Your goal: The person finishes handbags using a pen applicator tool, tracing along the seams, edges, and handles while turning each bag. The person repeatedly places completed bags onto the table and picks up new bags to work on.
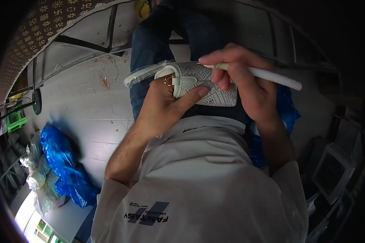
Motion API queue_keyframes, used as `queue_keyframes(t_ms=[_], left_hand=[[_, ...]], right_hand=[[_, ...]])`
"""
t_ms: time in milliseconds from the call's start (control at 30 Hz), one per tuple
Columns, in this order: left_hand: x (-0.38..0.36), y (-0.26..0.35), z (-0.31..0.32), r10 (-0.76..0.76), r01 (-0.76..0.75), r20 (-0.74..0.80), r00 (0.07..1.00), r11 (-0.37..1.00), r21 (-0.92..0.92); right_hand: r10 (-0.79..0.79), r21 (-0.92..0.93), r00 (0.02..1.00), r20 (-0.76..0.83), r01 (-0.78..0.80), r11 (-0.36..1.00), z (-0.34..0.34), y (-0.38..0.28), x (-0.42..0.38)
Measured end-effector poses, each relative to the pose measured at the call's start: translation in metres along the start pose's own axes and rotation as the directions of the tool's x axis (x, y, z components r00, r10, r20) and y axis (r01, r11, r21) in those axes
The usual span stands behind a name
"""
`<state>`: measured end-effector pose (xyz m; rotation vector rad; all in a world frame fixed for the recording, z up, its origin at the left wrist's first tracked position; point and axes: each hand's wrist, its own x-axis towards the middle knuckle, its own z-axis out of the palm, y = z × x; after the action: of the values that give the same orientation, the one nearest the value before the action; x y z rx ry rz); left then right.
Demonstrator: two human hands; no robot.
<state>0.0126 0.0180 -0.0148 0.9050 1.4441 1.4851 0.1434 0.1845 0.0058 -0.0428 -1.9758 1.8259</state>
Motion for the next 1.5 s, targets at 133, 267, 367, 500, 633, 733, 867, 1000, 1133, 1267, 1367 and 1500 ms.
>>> queue_keyframes(t_ms=[133,267,367,500,633,733,867,1000,1133,1267,1367,1500], left_hand=[[-0.001,-0.002,-0.005,-0.018,0.017,0.024,1.0,0.999,0.043],[-0.002,0.003,-0.008,-0.088,0.086,0.056,0.995,0.996,0.037],[-0.002,0.002,-0.01,-0.063,0.057,0.08,0.995,0.995,0.077],[-0.003,0.001,-0.009,-0.08,0.075,0.073,0.994,0.995,0.067],[-0.002,0.0,-0.01,-0.091,0.082,0.075,0.993,0.99,0.118],[-0.001,-0.001,-0.009,-0.082,0.074,0.067,0.994,0.991,0.113],[0.001,-0.004,-0.01,-0.082,0.073,0.06,0.995,0.988,0.137],[0.0,-0.007,-0.009,-0.099,0.088,0.074,0.992,0.985,0.145],[0.002,-0.01,-0.004,0.034,-0.028,-0.022,0.999,0.97,0.242],[0.004,-0.008,0.0,-0.035,0.037,-0.01,0.999,0.982,0.185],[0.004,-0.004,-0.006,-0.123,0.105,0.067,0.99,0.969,0.221],[0.005,-0.011,-0.001,-0.034,0.034,-0.008,0.999,0.994,0.102]], right_hand=[[0.163,0.041,0.986,-0.034,-0.161,0.986,0.015,-0.003,0.007],[0.12,0.068,0.989,-0.081,-0.115,0.991,0.019,0.004,0.01],[0.237,0.13,0.969,-0.077,-0.225,0.966,0.021,-0.003,0.01],[0.209,0.164,0.972,-0.104,-0.19,0.968,0.025,0.0,0.01],[0.236,0.148,0.967,-0.098,-0.22,0.964,0.025,-0.001,0.011],[0.238,0.14,0.967,-0.093,-0.224,0.964,0.026,0.0,0.011],[0.248,0.124,0.967,-0.064,-0.239,0.963,0.023,0.0,0.012],[0.03,-0.239,0.994,-0.109,-0.056,0.969,0.028,0.003,0.01],[-0.218,-0.584,0.972,-0.089,0.126,0.802,0.037,0.009,0.007],[0.352,0.125,0.925,-0.145,-0.336,0.934,0.022,-0.002,0.011],[0.387,0.184,0.919,-0.08,-0.368,0.911,0.02,0.001,0.015],[0.388,0.161,0.917,-0.088,-0.372,0.914,0.022,-0.001,0.018]])
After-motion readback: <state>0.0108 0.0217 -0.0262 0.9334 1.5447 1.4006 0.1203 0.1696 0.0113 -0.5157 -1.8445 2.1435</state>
